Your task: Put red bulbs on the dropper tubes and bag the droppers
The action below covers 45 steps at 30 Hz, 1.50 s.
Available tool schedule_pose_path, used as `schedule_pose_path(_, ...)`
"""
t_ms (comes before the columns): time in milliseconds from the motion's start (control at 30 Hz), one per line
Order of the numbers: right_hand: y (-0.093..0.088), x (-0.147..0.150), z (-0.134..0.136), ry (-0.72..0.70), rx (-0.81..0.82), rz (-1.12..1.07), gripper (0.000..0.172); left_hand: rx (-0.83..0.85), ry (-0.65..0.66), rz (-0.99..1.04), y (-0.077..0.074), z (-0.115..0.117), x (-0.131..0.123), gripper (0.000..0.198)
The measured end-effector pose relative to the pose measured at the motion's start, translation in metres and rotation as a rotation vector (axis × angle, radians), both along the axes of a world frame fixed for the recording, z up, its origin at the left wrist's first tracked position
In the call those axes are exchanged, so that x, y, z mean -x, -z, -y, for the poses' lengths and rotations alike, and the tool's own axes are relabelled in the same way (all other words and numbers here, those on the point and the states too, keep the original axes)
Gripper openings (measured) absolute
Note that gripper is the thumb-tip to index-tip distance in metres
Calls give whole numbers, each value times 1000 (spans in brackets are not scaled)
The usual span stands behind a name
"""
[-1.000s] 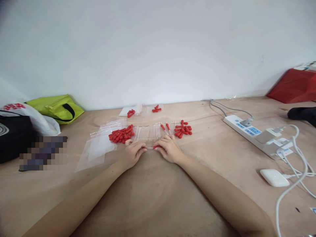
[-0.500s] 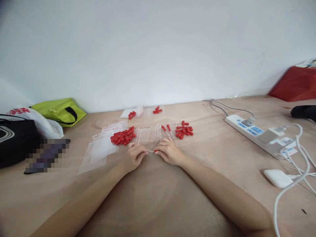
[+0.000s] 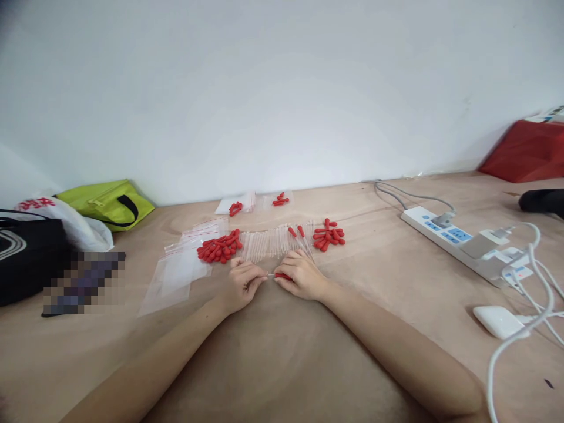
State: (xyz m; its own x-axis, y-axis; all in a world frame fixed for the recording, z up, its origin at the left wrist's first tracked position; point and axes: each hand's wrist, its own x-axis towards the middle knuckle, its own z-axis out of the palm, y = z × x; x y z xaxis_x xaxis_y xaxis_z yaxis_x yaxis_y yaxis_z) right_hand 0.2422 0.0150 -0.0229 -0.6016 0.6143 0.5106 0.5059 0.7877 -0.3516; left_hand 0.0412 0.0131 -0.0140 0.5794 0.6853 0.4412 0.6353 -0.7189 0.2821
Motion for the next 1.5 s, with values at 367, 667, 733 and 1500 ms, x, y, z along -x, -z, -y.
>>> schedule_pose_path(367,0,3,-1,-43,-2,28,18,-25,24,4,-1,4,-5,22)
schedule_pose_path(667,3,3,-5,59,303,-463,16,-46,-13,168,3,-2,-5,18)
schedule_pose_path(733,-1,0,-9,98,376,-581,17,-34,-47,170,0,-1,-3,20)
schedule_pose_path(1500,-25,-46,-93,774,385,98,32,-10,-533,-2,0,-14,7,9)
